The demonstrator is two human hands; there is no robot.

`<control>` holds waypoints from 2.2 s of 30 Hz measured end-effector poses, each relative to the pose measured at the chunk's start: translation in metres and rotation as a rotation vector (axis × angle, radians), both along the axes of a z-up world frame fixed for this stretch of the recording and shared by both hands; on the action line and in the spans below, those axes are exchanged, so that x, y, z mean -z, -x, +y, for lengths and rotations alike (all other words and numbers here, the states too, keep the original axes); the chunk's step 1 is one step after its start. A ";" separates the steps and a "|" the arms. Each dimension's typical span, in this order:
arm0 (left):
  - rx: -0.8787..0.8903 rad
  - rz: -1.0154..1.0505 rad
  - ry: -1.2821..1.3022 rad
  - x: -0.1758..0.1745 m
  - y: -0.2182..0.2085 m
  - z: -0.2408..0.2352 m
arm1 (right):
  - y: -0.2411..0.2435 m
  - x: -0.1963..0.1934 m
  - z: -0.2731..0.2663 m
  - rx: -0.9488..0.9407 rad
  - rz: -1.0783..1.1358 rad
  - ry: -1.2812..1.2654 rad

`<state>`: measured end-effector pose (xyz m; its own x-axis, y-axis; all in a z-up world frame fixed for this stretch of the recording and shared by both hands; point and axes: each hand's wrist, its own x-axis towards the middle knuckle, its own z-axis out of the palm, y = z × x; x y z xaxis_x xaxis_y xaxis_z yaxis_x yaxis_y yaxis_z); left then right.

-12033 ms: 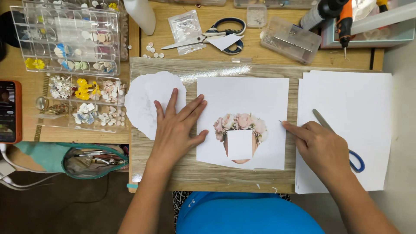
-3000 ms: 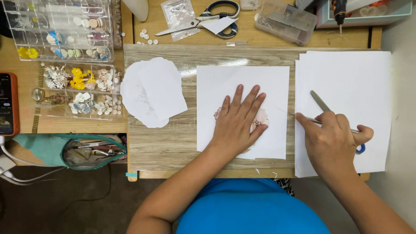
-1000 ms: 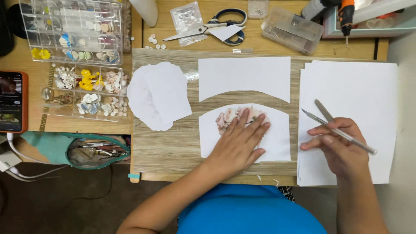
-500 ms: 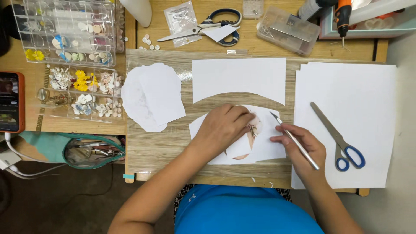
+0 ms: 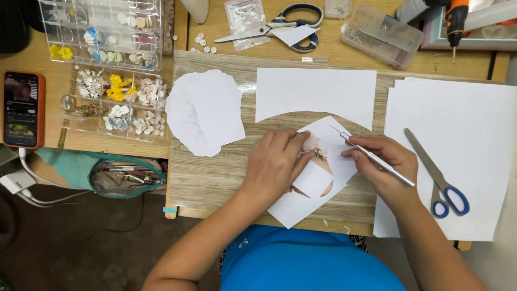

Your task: The person uses a craft knife to trace and cut a floral image printed on paper, then switches to scissors to trim the edges. The person handles the paper and tools on a cluttered craft table.

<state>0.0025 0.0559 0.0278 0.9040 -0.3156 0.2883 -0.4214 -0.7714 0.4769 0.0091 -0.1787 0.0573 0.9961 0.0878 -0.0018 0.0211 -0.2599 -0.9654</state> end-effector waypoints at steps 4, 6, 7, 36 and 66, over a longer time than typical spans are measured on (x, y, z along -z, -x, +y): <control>0.070 -0.006 0.022 -0.005 -0.018 0.009 | -0.002 0.002 0.005 -0.002 0.043 -0.017; 0.154 0.093 0.027 -0.014 -0.038 0.015 | -0.001 0.016 0.005 -0.009 0.076 -0.033; 0.149 0.095 0.026 -0.020 -0.044 0.016 | -0.004 0.016 0.006 -0.013 0.078 -0.033; 0.279 0.177 0.046 0.012 -0.064 0.011 | -0.038 0.017 0.022 -0.166 0.008 0.179; 0.215 0.164 0.014 0.016 -0.063 0.010 | -0.040 0.014 0.021 -0.213 0.011 0.206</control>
<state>0.0656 0.0661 0.0119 0.8516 -0.5026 0.1487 -0.4910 -0.6656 0.5620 0.0493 -0.1579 0.0437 0.9551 0.2916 -0.0523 0.0859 -0.4413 -0.8933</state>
